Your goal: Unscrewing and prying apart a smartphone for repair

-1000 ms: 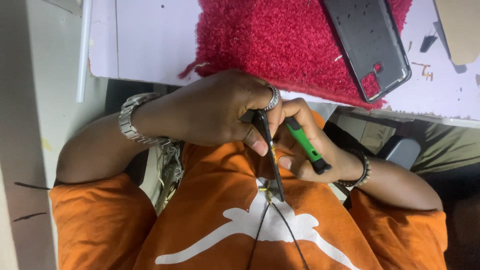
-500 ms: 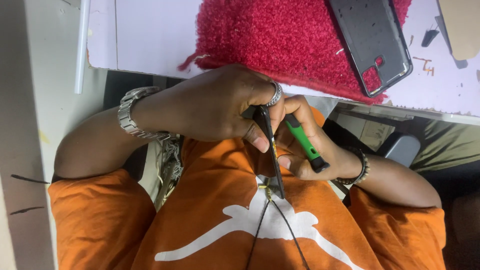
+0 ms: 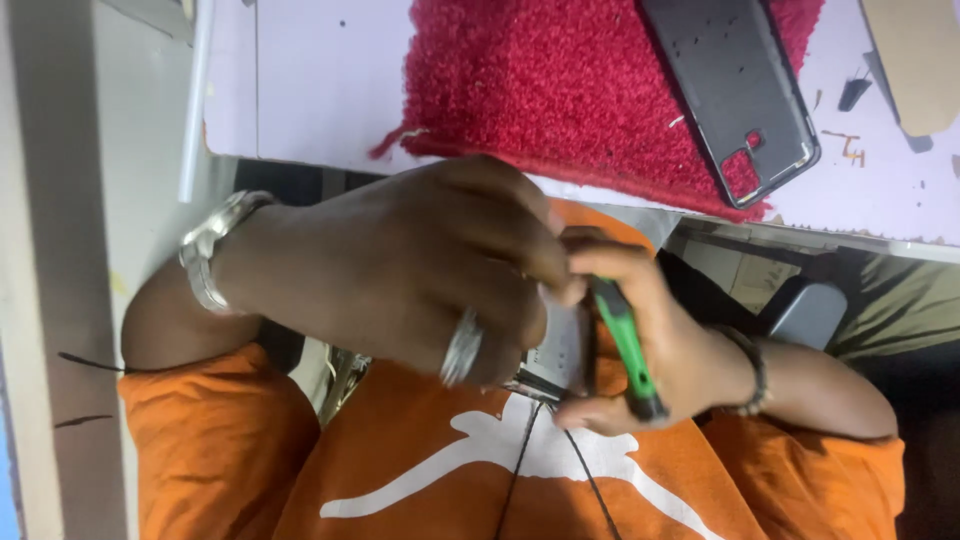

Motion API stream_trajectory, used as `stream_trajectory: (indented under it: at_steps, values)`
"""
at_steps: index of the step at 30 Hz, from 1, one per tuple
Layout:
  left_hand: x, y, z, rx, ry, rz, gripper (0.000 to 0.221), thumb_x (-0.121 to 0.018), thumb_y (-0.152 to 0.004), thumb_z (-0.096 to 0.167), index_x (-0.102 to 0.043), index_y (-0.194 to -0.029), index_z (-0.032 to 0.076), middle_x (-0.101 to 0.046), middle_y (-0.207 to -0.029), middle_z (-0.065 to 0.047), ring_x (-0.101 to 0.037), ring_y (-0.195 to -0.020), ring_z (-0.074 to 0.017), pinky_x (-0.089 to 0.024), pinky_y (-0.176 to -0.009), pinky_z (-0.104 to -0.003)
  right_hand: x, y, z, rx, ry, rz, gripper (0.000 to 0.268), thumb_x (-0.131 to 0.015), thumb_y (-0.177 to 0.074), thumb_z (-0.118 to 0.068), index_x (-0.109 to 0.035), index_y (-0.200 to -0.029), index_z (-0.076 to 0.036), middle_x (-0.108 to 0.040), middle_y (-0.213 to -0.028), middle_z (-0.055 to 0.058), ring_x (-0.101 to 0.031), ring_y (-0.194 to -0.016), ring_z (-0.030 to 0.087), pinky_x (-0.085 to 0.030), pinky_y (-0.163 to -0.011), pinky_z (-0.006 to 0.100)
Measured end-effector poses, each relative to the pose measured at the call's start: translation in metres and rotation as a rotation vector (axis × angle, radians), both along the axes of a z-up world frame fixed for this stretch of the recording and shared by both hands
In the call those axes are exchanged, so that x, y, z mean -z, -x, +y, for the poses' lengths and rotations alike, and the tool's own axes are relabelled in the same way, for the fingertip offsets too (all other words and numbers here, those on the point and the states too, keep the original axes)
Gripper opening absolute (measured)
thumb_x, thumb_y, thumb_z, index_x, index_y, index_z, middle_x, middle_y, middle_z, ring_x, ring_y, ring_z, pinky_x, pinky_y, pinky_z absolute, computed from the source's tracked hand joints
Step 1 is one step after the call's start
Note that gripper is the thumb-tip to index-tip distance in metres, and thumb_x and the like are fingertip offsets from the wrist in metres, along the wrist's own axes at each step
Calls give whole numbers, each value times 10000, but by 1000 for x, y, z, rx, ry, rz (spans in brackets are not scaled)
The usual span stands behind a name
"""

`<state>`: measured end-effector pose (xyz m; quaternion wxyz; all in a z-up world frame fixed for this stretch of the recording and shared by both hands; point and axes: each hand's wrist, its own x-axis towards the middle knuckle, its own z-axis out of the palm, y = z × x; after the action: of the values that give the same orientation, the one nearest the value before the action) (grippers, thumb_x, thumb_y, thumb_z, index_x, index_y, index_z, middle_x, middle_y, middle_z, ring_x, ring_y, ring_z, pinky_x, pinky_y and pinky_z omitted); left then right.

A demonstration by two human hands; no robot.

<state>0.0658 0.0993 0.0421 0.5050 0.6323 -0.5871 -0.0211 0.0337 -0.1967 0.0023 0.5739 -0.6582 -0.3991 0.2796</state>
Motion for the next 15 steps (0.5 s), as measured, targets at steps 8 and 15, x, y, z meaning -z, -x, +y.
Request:
stream_trajectory:
  at_steps: [8, 15]
  values:
    - [12, -16, -10, -335, 87, -571, 148, -788, -1136, 114, -648, -1089, 127, -664, -1336, -90, -563, -1339, -307, -509, -1167, -578, 3, 6, -21, 463, 285, -732, 1122, -1072, -657, -594, -476, -1446, -65, -545, -1441, 245, -624, -1342, 398, -530, -1163, 513]
    - [25, -24, -9, -255, 110, -466, 233, -831, -1130, 123, -599, -1150, 103, -611, -1377, -148, -547, -1380, -359, -617, -1165, -543, -1, 1, -15, 454, 249, -908, 856, -890, -970, -462, -359, -1505, -55, -515, -1385, 340, -673, -1305, 473, -628, -1035, 537]
